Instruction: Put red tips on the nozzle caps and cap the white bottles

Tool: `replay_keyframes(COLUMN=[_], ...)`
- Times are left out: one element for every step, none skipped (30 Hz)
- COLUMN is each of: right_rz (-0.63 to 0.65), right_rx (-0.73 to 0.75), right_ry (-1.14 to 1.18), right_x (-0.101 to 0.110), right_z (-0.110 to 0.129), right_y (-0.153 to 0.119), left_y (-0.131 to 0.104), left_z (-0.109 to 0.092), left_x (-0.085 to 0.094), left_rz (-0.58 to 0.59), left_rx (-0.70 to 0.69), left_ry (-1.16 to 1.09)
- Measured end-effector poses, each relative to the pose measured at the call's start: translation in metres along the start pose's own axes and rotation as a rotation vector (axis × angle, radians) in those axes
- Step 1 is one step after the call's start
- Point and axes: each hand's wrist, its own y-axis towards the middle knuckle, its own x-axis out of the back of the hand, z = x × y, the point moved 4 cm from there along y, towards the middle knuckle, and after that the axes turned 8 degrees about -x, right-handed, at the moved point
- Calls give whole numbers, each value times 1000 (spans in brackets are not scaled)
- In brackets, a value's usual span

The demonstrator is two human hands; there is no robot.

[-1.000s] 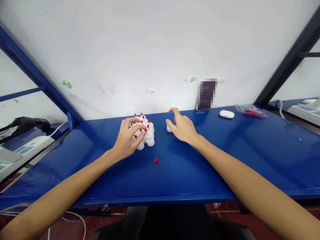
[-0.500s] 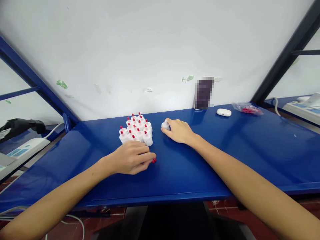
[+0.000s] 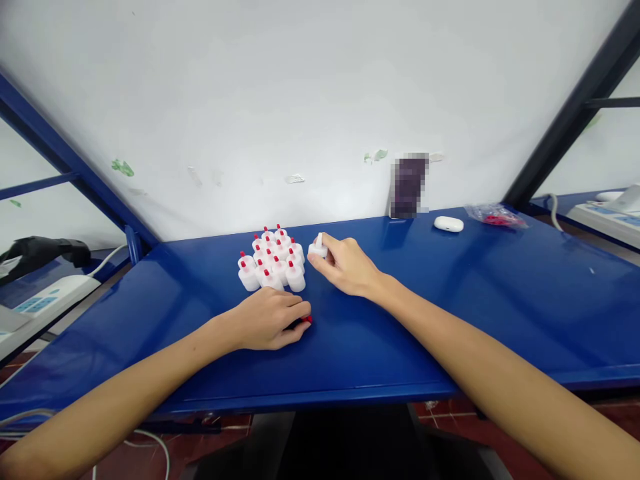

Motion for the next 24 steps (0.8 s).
replay_keyframes(right_rz=[22,45,63,70,67,57,46,37,32,36,54,81,108,132,148,153,152,149,153,161,167,168,163,153], right_rx=[25,58,92,123,149,171,191,209,227,244,259,271,281,292,302,313,321,326,328,328,330,334,340,348], right_ry=[1,-14,-40,-71,-99,-119,-127,-124,-114,-104,-94,-92,-99,-113,-131,-150,-168,-183,-195,-205,-218,-231,-243,-252], right_x=[-2,-3,-5,-6,-6,-6,-5,-4,-3,-2,-2,-3,-4,-6,-7,-9,-10,-11,-12,-13,-14,-14,-14,-14], right_z=[2,4,6,7,9,10,11,12,14,15,17,20,22,25,27,30,32,33,34,35,35,35,36,36], right_y=[-1,-2,-3,-3,-3,-3,-3,-3,-4,-5,-6,-7,-8,-10,-12,-14,-15,-16,-16,-17,-17,-17,-17,-17], left_y=[0,-1,-1,-1,-2,-2,-3,-3,-4,-5,-7,-10,-12,-15,-17,-18,-19,-20,-19,-19,-19,-18,-18,-18], left_z=[0,0,0,-1,-1,-1,-2,-1,-1,1,3,6,9,12,15,18,20,21,22,22,22,22,21,21], left_x=[0,-1,-2,-2,-1,0,3,6,10,15,20,25,28,31,32,32,32,31,30,28,27,27,26,26], left_rz=[6,13,15,9,-9,-43,-95,-165,-253,-356,-464,-574,-676,-762,-827,-869,-891,-897,-888,-873,-858,-845,-835,-826], left_rx=[1,-1,-8,-20,-35,-51,-66,-76,-77,-68,-48,-17,20,57,88,108,118,120,116,112,108,105,104,103], left_ry=[-4,-10,-15,-17,-17,-13,-5,8,25,43,56,61,57,46,31,17,9,6,6,5,6,9,12,13])
